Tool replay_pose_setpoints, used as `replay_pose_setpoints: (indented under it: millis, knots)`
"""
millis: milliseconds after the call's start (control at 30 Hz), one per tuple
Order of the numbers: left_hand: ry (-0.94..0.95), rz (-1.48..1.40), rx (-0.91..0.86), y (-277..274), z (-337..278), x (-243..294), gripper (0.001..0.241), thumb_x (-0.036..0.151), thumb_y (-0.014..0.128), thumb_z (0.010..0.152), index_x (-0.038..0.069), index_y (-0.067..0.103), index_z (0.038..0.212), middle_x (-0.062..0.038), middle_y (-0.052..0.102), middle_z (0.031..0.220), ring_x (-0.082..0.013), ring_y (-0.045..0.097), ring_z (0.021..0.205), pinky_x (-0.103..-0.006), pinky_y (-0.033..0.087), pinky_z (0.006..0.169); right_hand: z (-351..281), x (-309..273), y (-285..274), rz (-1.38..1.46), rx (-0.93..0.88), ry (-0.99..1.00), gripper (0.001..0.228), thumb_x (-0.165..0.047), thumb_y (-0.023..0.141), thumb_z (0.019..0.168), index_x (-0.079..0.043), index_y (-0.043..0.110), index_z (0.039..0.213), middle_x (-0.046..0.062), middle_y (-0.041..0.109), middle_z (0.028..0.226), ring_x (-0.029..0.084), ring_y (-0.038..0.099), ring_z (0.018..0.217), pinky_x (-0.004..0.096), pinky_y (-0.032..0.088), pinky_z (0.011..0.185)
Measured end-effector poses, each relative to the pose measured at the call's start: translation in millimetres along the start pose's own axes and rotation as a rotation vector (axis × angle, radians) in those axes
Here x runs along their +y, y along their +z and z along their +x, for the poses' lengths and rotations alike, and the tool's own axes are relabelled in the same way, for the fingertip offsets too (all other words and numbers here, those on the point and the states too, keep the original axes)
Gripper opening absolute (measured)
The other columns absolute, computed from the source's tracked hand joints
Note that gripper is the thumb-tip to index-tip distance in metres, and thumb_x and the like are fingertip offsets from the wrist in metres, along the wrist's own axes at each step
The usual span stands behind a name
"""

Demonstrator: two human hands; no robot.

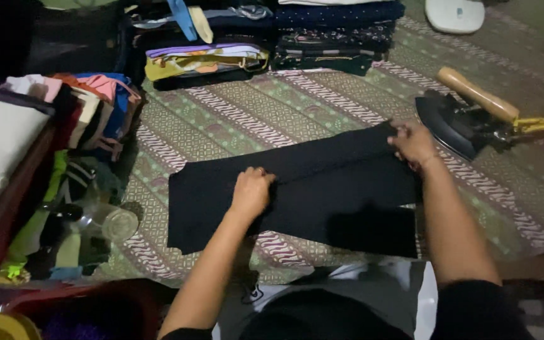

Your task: The person irons a black t-shirt on a patterned table using a vintage-style iron. They smooth the fabric, iron the sleeves and body, and then fold the shirt into a neat rectangle before placing it on a stack of other clothes.

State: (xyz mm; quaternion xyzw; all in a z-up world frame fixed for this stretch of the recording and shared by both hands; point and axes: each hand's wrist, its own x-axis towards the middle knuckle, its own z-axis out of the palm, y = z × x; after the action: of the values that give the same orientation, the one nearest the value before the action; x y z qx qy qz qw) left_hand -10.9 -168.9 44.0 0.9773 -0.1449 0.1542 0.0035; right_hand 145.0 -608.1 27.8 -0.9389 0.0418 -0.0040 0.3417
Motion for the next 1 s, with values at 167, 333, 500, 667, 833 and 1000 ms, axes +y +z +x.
replay_pose_setpoints:
  millis: [167, 333, 500, 667, 833, 1000]
  knots:
    - [-0.142, -0.362, -0.081, -31.4, -8.7, 3.9, 0.037, 0.039, 0.075, 0.086, 0.024, 0.074, 0.12, -0.01, 0.067, 0.117, -0.0351, 0.061, 0.112, -0.0484, 0.048, 0.092, 11.4, 28.7, 13.9, -0.31, 0.24, -0.12, 0.047, -0.038, 0.078, 0.09, -0.014, 0.072, 0.131, 0.019, 0.075, 0.113, 0.041, 0.072, 0.107, 0.053, 0.057, 0.091]
    - [-0.483, -0.381, 0.288, -25.8, -24.2, -59.0, 0.028, 0.03, 0.079, 0.084, 0.017, 0.077, 0.109, -0.013, 0.074, 0.103, -0.0377, 0.069, 0.1, -0.0507, 0.052, 0.087, -15.9, -38.1, 16.5, -0.37, 0.507, -0.445, 0.025, -0.027, 0.08, 0.095, -0.005, 0.074, 0.104, 0.016, 0.069, 0.097, 0.039, 0.071, 0.098, 0.048, 0.056, 0.088]
    - [-0.981, -0.31, 0.254, 26.9, -52.0, -148.6, 0.047, 0.041, 0.076, 0.089, 0.006, 0.07, 0.12, -0.027, 0.071, 0.109, -0.0471, 0.067, 0.107, -0.0557, 0.051, 0.094, 18.8, -1.7, 58.8, -0.451, 0.308, -0.242, 0.05, -0.046, 0.071, 0.101, -0.009, 0.072, 0.136, 0.024, 0.066, 0.128, 0.045, 0.063, 0.121, 0.053, 0.051, 0.101]
    - [-1.016, -0.344, 0.173, 33.5, -38.4, -163.3, 0.053, 0.051, 0.075, 0.088, 0.005, 0.073, 0.114, -0.025, 0.072, 0.107, -0.0476, 0.068, 0.106, -0.0561, 0.052, 0.093, 24.9, -2.5, 59.4, -0.345, 0.428, -0.225, 0.043, -0.037, 0.078, 0.099, -0.003, 0.075, 0.125, 0.03, 0.071, 0.112, 0.051, 0.066, 0.11, 0.057, 0.051, 0.095]
    - [-1.013, -0.293, 0.176, 71.7, -18.1, -174.5, 0.034, 0.04, 0.059, 0.097, 0.011, 0.076, 0.103, -0.018, 0.074, 0.092, -0.0443, 0.072, 0.094, -0.0551, 0.056, 0.084, 51.1, 40.4, 72.8, -0.365, 0.579, -0.316, 0.029, -0.027, 0.09, 0.09, -0.012, 0.08, 0.113, 0.016, 0.074, 0.1, 0.039, 0.072, 0.1, 0.047, 0.055, 0.091]
    - [-1.023, -0.051, 0.329, 55.4, -27.9, -156.6, 0.021, 0.035, 0.06, 0.104, 0.014, 0.063, 0.105, -0.015, 0.07, 0.084, -0.037, 0.075, 0.08, -0.0492, 0.059, 0.073, 42.4, 25.9, 68.2, -0.39, 0.605, -0.295, 0.023, -0.026, 0.086, 0.095, -0.011, 0.081, 0.112, 0.016, 0.073, 0.096, 0.039, 0.072, 0.094, 0.048, 0.056, 0.086]
